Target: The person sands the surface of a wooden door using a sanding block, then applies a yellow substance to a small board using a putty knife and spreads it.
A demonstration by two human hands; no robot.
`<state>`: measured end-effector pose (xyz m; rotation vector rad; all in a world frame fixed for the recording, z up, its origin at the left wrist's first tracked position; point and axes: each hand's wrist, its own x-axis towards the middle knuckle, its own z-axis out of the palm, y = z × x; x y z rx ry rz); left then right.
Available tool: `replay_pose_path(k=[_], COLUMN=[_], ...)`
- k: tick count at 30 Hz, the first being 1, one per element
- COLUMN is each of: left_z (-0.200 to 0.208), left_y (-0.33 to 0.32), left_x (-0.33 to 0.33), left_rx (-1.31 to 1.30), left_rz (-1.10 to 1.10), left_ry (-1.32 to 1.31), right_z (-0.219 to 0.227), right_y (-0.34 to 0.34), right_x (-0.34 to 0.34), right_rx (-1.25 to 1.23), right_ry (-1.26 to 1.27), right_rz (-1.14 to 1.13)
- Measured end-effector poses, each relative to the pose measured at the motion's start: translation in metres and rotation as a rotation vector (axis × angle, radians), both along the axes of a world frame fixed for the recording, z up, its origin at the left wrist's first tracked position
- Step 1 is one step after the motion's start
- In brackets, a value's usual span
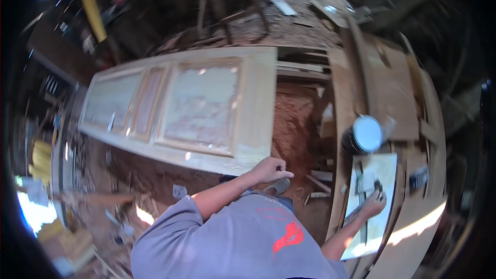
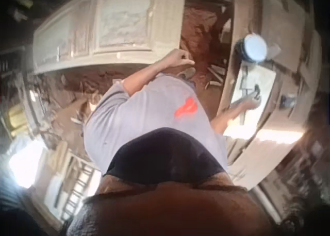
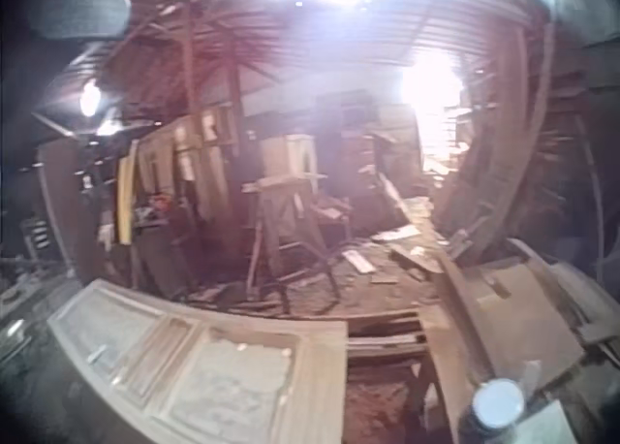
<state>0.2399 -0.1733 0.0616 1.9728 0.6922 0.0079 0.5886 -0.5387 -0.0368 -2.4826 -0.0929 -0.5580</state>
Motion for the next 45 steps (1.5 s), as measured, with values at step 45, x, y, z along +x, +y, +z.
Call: replay_pose_path(k=[45], left_z=[-0.063], left_y=[0.216], left_x=[-0.946], left_rx=[0.075], left_rz=[1.415], left_ry=[-0.192], right_z=[0.013], right_y=[0.754], right_x=[-1.074], right_rx=[0.126], right_ry=[1.308], right_rz=[1.74])
